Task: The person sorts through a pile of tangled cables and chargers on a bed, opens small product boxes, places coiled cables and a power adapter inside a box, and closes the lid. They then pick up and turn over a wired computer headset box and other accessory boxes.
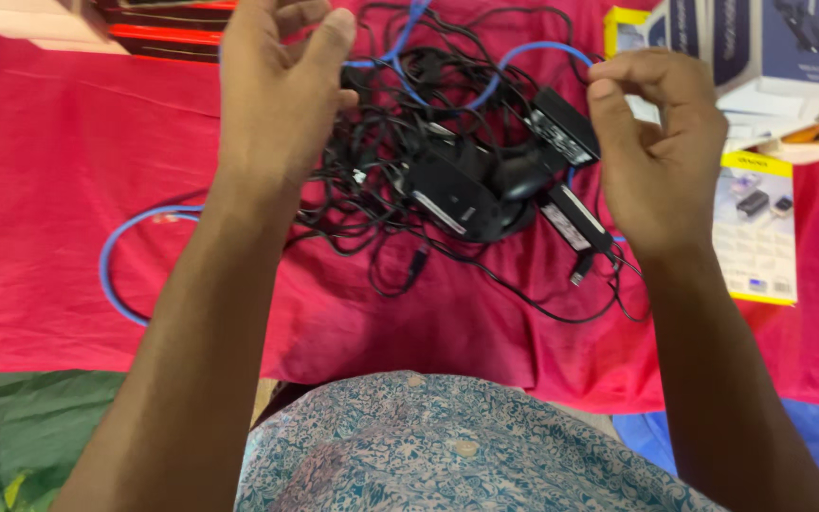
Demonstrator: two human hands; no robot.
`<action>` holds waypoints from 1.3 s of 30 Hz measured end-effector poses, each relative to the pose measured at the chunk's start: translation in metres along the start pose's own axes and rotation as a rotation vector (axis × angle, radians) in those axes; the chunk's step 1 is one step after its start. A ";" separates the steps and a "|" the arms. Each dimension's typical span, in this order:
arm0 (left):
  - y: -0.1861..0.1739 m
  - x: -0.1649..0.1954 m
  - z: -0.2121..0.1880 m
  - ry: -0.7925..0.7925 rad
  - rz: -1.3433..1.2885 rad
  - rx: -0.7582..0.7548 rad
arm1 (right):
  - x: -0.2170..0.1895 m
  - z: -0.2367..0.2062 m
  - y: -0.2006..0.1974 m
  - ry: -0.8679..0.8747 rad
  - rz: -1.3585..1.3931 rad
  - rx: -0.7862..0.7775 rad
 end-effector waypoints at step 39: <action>-0.158 -0.016 0.098 -0.164 0.708 0.259 | -0.016 0.132 0.271 0.596 0.707 -0.322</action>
Point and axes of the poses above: each hand's wrist, its own z-axis towards the middle knuckle, its own y-axis out of the palm, x = y × z, the point moved 1 cm from there along z, towards the middle knuckle, and after that the axes turned 1 degree about -z, right-handed, at the moved point
